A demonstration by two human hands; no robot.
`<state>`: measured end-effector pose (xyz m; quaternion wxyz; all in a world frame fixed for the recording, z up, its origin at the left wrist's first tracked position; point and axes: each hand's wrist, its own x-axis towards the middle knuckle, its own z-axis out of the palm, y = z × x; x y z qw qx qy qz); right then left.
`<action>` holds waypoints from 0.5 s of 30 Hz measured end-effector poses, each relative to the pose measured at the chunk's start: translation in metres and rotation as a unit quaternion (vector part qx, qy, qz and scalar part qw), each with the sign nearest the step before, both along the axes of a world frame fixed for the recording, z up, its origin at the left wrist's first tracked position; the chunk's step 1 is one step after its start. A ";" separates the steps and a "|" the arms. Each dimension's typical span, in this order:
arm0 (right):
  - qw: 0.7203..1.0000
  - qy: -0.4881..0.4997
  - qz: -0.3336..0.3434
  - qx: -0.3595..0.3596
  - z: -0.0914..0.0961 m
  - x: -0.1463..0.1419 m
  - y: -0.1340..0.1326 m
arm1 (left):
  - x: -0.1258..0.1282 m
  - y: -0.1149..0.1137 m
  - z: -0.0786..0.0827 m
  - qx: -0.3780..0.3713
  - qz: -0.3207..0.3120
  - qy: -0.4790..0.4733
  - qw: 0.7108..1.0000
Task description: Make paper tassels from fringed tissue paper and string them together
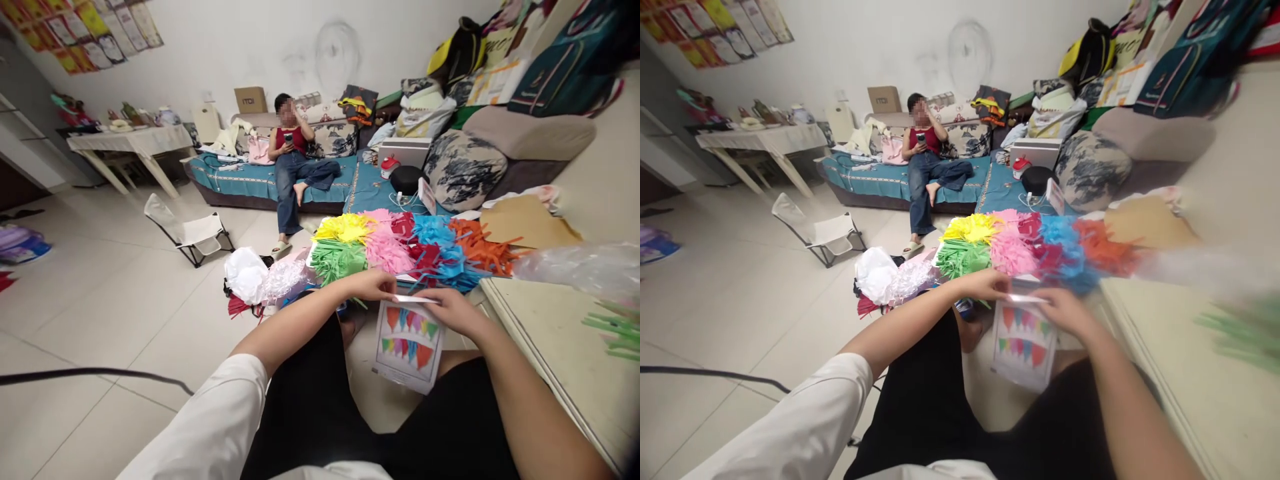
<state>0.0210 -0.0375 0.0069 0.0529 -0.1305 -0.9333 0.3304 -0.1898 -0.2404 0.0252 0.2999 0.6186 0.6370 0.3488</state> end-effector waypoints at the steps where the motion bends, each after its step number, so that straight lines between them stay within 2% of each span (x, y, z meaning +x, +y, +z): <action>1: 0.999 -0.035 0.012 -0.003 -0.005 0.001 0.001 | -0.001 -0.002 0.002 -0.008 -0.007 0.004 1.000; 5: 0.986 -0.158 0.047 -0.028 -0.032 0.003 -0.009 | -0.015 -0.005 0.009 0.021 0.052 0.032 0.998; 7: 0.971 -0.221 0.082 -0.033 -0.049 0.000 -0.020 | -0.026 -0.004 0.011 0.041 0.090 0.010 0.995; 10: 0.948 -0.299 0.112 -0.003 -0.072 -0.010 -0.037 | -0.045 -0.003 0.007 0.051 0.106 -0.029 0.993; 13: 0.951 -0.290 0.079 0.069 -0.085 -0.019 -0.039 | -0.067 -0.005 -0.002 0.042 0.068 -0.063 0.995; 15: 0.964 -0.239 0.048 0.104 -0.083 -0.021 -0.025 | -0.085 -0.010 -0.010 0.044 0.075 -0.112 0.990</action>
